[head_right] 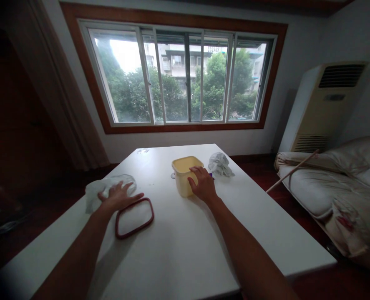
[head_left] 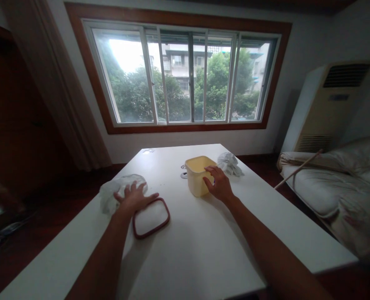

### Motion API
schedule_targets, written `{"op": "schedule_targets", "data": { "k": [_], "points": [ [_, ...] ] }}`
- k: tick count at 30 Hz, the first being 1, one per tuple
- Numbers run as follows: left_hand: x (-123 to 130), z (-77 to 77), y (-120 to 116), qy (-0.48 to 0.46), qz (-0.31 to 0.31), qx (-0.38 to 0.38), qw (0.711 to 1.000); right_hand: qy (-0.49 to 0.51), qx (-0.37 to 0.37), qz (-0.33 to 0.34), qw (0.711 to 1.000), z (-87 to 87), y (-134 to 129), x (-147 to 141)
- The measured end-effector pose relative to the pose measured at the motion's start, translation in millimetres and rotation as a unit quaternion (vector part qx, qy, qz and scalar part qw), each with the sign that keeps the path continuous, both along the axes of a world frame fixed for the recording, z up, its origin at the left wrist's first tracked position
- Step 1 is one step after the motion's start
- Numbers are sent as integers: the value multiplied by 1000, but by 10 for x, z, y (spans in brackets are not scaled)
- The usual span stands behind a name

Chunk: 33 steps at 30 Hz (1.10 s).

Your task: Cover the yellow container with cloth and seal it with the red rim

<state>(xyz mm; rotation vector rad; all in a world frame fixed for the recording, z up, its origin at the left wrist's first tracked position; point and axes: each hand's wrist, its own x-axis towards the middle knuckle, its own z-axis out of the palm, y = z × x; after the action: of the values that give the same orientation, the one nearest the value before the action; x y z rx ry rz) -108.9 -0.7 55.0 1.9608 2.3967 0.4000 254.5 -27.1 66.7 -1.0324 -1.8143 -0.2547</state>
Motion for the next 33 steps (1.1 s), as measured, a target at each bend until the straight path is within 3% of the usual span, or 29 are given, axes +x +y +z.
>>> {"op": "schedule_targets", "data": {
  "k": [3, 6, 10, 13, 15, 19, 23, 25, 28, 31, 33],
  "points": [
    [155, 42, -96, 17, -18, -84, 996, -3, -5, 4, 1000, -16, 26, -59],
    [241, 72, -188, 39, 3, -101, 994, -15, -21, 26, 999, -38, 36, -117],
    [487, 74, -310, 28, -133, -161, 978, -31, -29, 90, 995, -66, 37, -191],
    [633, 8, -326, 36, -172, -163, 971, -2, -16, 113, 993, -99, 83, -158],
    [608, -58, -280, 42, -161, -143, 976, 51, -8, 81, 995, -141, 157, -48],
    [331, -200, -105, 37, -141, -90, 985, 120, -35, -60, 990, -314, 364, 337],
    [210, -259, 12, 37, -110, 14, 993, 84, -153, -166, 971, -546, 516, 621],
    [351, -228, -9, 36, -116, 93, 988, 49, -209, -181, 960, -622, 546, 638],
    [783, -154, -140, 2, -222, 209, 952, 6, -236, -154, 960, -646, 550, 538],
    [1237, -154, -301, -28, -324, 236, 916, 22, -208, -87, 974, -614, 529, 373],
    [1419, -221, -360, -61, -337, 235, 910, 67, -205, -32, 976, -609, 503, 258]
  ]
}}
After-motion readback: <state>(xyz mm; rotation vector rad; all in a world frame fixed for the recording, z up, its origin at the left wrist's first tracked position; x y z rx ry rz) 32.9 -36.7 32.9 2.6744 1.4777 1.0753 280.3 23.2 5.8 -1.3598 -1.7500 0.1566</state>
